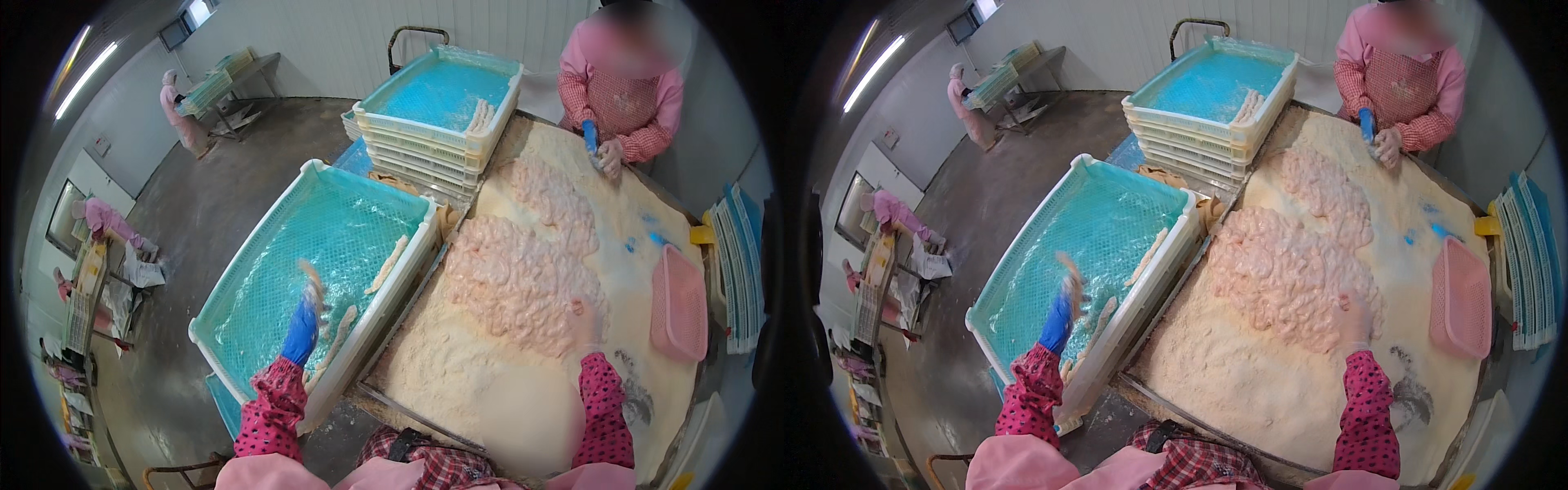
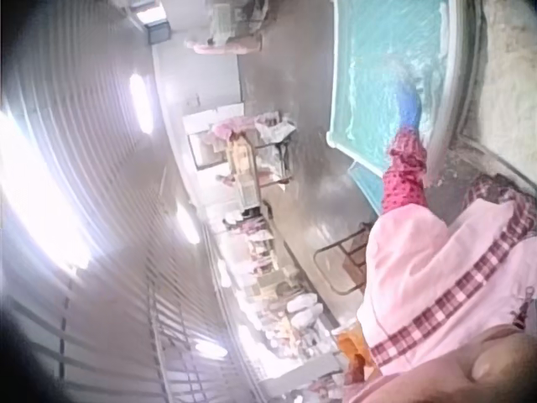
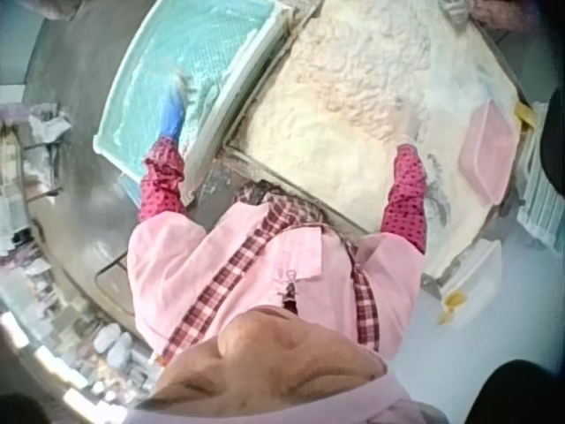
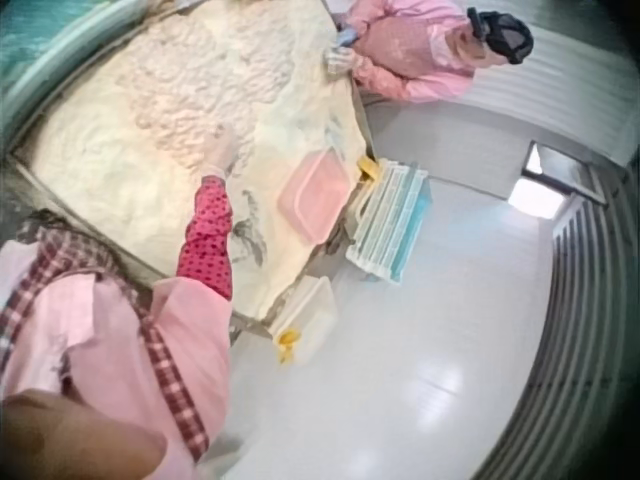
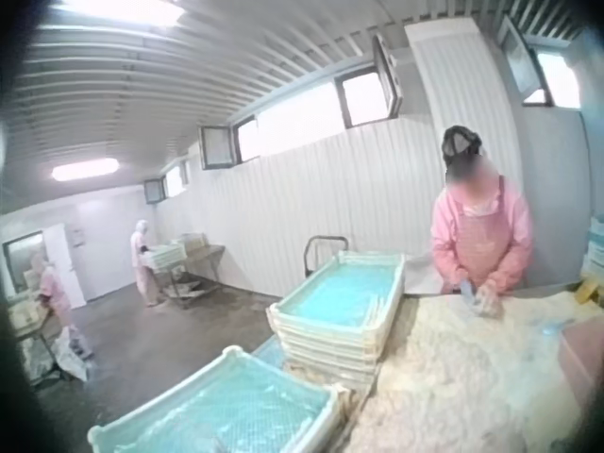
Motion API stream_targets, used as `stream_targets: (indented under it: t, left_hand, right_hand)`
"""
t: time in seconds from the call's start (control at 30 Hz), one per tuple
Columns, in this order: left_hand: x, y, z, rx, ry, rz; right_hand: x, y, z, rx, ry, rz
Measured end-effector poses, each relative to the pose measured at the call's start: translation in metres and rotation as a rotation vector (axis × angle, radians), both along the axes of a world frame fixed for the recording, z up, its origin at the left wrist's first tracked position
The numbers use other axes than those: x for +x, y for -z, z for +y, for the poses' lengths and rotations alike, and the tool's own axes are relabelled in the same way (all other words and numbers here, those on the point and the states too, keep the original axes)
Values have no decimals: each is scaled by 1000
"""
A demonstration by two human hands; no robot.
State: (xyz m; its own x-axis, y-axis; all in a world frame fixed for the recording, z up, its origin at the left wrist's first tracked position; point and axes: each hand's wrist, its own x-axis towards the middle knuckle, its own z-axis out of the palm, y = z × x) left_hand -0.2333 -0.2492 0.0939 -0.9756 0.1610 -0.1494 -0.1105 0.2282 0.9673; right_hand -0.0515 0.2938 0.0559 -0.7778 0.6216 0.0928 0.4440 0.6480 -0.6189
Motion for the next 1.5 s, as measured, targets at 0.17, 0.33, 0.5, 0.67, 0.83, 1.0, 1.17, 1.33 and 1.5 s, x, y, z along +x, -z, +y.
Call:
stream_targets:
  t: [0.17, 0.33, 0.5, 0.67, 0.83, 1.0, 1.17, 1.33, 1.5]
  left_hand:
    - [33, 4, 9, -30, 119, -76]
    - [79, -28, 81, 31, 214, 80]
    - [140, 29, 173, -304, 644, 156]
    - [210, 71, 272, -335, 1044, 577]
    - [213, 75, 284, -442, 1099, 647]
    - [176, 94, 245, -457, 846, 552]
    - [171, 87, 248, -405, 697, 482]
    - [166, 171, 250, 160, 448, 166]
    - [196, 98, 297, -246, 942, 555]
  right_hand:
    - [29, -21, -12, -135, 119, 411]
    - [108, -22, -72, -229, -694, -153]
    - [178, 21, -75, -305, -254, -160]
    - [122, 11, -62, 26, 87, -109]
    - [73, 13, -33, 435, -86, -146]
    - [99, 15, -4, 195, -131, 48]
    - [128, -13, -42, -106, -85, -57]
    - [162, 13, -52, -15, -85, -20]
    - [96, 17, -31, 31, 329, -81]
